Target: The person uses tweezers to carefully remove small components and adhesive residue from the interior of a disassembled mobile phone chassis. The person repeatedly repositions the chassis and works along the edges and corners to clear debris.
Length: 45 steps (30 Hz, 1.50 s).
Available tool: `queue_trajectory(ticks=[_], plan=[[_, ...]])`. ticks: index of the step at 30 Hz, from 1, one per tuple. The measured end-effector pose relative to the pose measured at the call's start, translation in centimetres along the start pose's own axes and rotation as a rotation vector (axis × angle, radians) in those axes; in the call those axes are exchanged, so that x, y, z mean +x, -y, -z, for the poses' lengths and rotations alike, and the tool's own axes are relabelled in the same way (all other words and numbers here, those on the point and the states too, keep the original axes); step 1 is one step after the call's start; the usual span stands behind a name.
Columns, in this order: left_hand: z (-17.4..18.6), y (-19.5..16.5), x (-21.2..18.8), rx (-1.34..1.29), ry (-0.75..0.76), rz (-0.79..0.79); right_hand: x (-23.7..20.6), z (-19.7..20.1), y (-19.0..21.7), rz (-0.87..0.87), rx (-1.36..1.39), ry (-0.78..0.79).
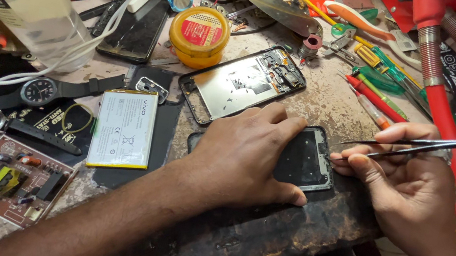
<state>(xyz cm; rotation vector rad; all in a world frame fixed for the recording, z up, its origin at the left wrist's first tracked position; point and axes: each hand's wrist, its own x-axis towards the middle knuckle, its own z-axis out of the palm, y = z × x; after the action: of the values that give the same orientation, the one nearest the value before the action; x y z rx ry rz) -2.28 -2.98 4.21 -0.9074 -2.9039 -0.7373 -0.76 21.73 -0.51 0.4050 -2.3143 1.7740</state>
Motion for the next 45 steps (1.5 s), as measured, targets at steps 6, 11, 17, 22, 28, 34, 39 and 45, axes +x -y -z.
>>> queue_trajectory(ticks=[6, 11, 17, 22, 28, 34, 39, 45], plan=[[0.0, -0.1, 0.1, 0.001, 0.024, 0.019, 0.1, 0.1, -0.1, -0.014, -0.024, -0.002], [-0.2, 0.1, 0.0, 0.007, 0.009, 0.014, 0.3, 0.0, 0.0, -0.032, 0.003, -0.021], [-0.4, 0.1, 0.1, -0.006, -0.025, -0.018, 0.5, 0.1, 0.3, -0.071, 0.013, -0.019], [-0.2, 0.1, 0.1, -0.001, 0.006, -0.001, 1.2, 0.0, 0.2, -0.069, 0.075, -0.028], [0.0, 0.1, 0.2, -0.006, 0.026, 0.005, 1.3, -0.1, 0.6, -0.066, -0.01, -0.014], [-0.2, 0.0, 0.1, -0.006, -0.004, -0.006, 1.4, -0.4, 0.9, -0.101, -0.017, -0.031], [-0.2, 0.1, 0.1, -0.005, 0.0, -0.002, 1.5, -0.4, 0.7, -0.052, -0.005, -0.033], [-0.2, 0.2, 0.0, -0.011, -0.008, -0.009, 0.8, -0.5, 0.9, -0.058, -0.029, -0.002]])
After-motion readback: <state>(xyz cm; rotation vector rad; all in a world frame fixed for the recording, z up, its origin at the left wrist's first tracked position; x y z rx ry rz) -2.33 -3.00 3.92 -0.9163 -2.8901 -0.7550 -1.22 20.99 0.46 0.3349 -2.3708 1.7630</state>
